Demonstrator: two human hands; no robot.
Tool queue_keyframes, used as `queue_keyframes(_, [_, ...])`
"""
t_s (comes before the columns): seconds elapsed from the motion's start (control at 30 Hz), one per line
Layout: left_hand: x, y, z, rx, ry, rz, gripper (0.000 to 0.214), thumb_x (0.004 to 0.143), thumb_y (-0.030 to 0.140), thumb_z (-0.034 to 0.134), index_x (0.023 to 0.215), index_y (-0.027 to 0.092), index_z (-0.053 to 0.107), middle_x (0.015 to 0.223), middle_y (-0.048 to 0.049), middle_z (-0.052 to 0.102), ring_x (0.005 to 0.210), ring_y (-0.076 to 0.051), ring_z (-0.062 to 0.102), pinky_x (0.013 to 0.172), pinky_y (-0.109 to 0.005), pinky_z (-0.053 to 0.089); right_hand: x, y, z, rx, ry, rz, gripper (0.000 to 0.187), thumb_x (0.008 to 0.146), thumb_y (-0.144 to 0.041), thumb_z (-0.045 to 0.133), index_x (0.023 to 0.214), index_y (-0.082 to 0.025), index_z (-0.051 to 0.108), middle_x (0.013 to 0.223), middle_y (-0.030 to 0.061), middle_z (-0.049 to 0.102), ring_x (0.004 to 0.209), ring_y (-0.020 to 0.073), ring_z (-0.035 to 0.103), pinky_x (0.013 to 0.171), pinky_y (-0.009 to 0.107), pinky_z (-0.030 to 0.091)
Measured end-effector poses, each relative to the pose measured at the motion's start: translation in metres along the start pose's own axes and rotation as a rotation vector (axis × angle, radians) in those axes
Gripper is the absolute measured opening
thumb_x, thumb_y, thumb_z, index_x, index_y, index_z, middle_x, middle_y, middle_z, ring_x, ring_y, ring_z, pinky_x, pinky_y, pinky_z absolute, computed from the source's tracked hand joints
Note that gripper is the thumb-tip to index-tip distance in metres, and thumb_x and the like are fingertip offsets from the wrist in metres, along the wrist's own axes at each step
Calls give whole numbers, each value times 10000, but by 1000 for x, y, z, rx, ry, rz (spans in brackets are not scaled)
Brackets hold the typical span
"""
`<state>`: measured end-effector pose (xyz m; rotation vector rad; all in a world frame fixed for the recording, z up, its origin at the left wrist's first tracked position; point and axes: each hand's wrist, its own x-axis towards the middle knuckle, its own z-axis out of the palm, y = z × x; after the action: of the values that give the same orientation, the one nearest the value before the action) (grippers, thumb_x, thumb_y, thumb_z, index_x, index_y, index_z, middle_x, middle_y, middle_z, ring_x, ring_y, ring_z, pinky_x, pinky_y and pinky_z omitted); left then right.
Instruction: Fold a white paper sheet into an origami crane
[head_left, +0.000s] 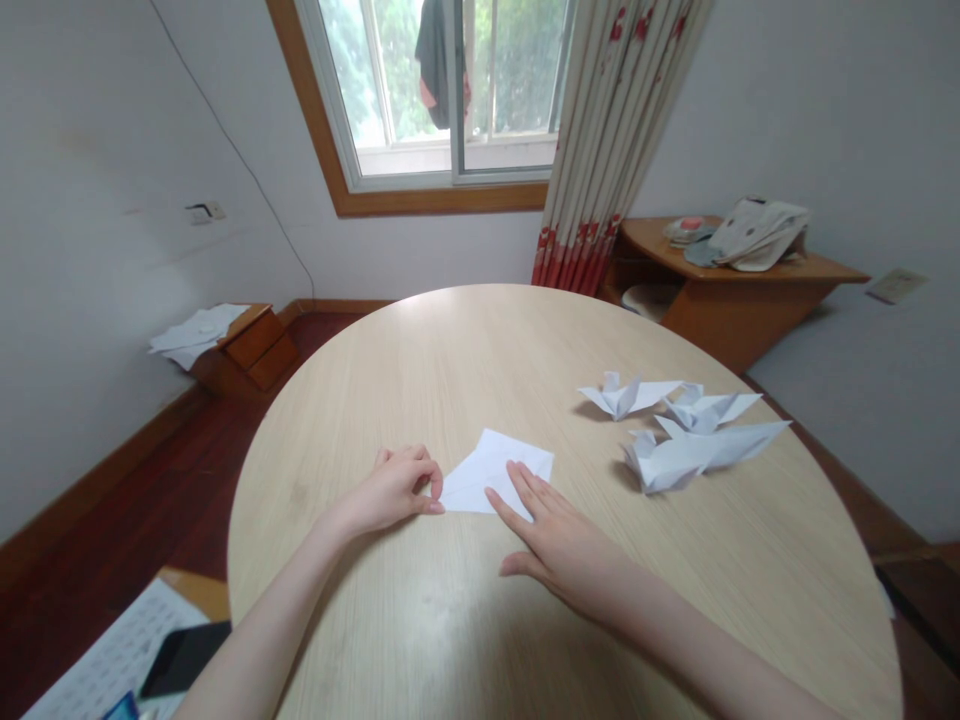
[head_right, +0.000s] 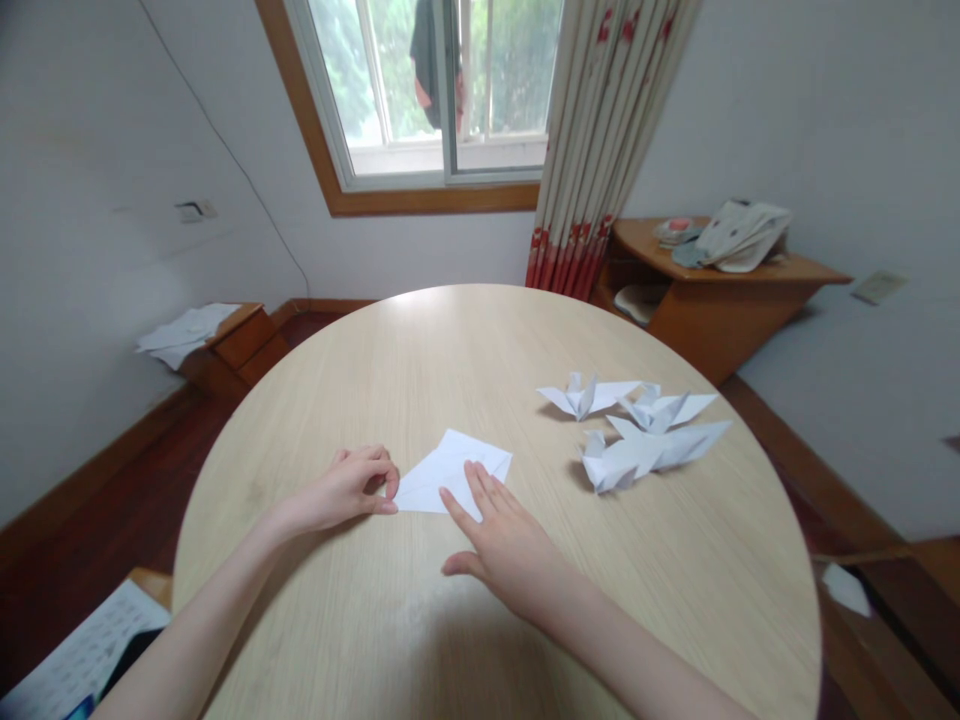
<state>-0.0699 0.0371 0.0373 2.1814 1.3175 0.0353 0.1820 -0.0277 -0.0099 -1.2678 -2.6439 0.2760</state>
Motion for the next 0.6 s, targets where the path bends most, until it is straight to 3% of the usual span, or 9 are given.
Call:
queue_keyframes(0.3, [0, -8, -1, 29, 32, 65, 133, 817, 326, 636, 819, 195, 617, 864, 5, 556, 874, -199, 519, 851, -370, 279, 3, 0, -7, -24, -9, -10, 674, 808, -405, 685, 1400, -186, 448, 1495, 229, 295, 1388, 359, 246, 1069, 542, 356])
queue_keyframes(0.43, [2, 3, 4, 38, 137, 79, 283, 817, 444, 658, 757, 176, 592, 814, 4, 568, 845, -196, 530, 814, -351, 285, 4, -4, -8, -60, 24, -10, 621, 824, -378, 677, 1370, -152, 487, 1473, 237, 338, 1373, 363, 290, 1074, 535, 358])
queue_keyframes(0.6, [7, 16, 20, 65, 281, 283, 269, 846, 454, 643, 830, 188, 605, 882, -12, 610, 906, -197, 548, 835, -346, 309, 6, -7, -12, -138, 34, -48, 500, 896, -335, 592, 1348, -143, 507, 1467, 151, 390, 1360, 360, 322, 1057, 528, 393])
